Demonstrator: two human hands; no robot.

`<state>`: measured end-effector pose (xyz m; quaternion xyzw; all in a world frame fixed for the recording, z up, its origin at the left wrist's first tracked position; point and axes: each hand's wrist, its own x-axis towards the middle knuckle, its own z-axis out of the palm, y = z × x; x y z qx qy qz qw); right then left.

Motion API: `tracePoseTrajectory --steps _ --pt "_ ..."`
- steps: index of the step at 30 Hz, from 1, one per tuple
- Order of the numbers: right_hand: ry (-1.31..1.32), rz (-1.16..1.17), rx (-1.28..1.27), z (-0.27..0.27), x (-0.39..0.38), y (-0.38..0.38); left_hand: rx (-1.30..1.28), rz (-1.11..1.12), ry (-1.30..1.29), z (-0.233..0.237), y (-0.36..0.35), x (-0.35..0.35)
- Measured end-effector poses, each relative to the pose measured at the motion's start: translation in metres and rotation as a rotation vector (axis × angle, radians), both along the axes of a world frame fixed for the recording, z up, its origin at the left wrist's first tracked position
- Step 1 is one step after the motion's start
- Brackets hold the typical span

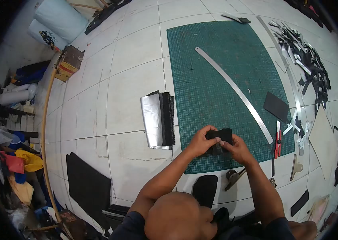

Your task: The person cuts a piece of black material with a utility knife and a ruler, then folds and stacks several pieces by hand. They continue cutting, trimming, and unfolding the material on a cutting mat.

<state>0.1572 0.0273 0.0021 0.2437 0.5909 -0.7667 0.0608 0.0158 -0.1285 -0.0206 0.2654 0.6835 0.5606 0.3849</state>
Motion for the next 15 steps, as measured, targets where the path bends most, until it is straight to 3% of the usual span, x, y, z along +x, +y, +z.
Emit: tracePoseTrajectory --steps 4,5,6,7,9,11,13,15 --pt "-0.073 0.093 0.261 0.008 0.001 0.066 -0.016 0.242 0.176 -0.01 -0.015 -0.024" --pt "-0.114 0.073 0.418 0.026 0.002 0.098 -0.049 0.355 0.292 -0.022 -0.03 -0.044" --pt "0.075 -0.031 0.785 -0.008 0.016 0.163 -0.085 0.462 0.41 -0.028 -0.05 -0.067" --pt "0.069 -0.47 0.645 -0.003 0.02 0.201 -0.172 0.586 0.282 -0.021 -0.069 -0.08" --pt "0.275 -0.845 0.309 -0.01 0.045 0.286 -0.388 0.588 0.703 -0.017 -0.111 -0.099" --pt "-0.019 -1.15 0.512 0.039 0.037 0.256 -0.443 0.452 0.73 -0.022 -0.152 -0.111" --pt "-0.126 -0.833 0.624 0.017 0.06 0.252 -0.551 0.4 0.708 -0.012 -0.168 -0.103" --pt "-0.06 -0.623 0.789 -0.016 0.069 0.217 -0.618 0.398 0.693 -0.01 -0.174 -0.094"
